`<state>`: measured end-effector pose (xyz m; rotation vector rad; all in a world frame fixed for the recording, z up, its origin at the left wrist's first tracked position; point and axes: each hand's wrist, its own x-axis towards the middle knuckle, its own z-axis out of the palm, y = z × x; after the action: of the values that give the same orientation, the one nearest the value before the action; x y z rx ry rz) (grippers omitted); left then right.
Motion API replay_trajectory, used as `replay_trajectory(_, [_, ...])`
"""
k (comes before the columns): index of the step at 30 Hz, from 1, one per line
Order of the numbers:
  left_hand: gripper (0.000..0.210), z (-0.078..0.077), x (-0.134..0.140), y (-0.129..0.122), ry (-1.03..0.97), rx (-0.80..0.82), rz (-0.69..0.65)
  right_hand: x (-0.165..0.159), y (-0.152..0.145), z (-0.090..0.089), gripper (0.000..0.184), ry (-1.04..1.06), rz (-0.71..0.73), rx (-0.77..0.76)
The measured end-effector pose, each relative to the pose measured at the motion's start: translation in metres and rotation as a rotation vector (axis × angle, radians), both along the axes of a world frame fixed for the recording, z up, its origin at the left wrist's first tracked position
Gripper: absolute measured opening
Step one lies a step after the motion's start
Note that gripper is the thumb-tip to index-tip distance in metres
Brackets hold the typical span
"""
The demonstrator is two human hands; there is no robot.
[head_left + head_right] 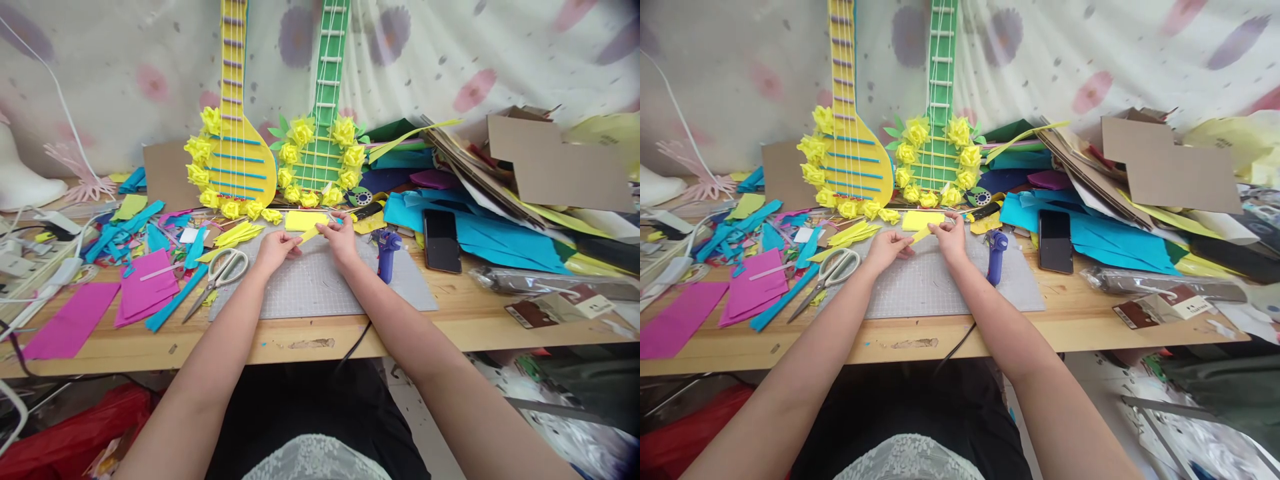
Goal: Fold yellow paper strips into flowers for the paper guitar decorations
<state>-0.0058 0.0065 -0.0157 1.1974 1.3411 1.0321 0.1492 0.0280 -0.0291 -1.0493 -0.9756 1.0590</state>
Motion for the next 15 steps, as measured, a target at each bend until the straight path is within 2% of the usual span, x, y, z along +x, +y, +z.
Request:
replay_trajectory(5, [0.039,-0.002,0.001,-0.001,0.018,-0.019,0.032,0.002,0.004,-0.001,0.051,-0.001,-0.029,-0.008])
replay_trajectory(9, [0.037,0.001,0.006,-0.005,-0.122,0.087,0.096,0.003,0.006,-0.002,0.048,0.005,-0.056,-0.01])
replay_trajectory(12, [0.037,0.001,0.011,-0.007,-0.203,0.12,0.065,0.0,0.004,-0.002,0.048,-0.003,0.001,-0.008])
replay_trajectory(15, [0.036,0.001,0.013,-0.005,-0.184,0.126,0.077,-0.001,0.003,-0.003,0.048,-0.024,0.044,-0.02])
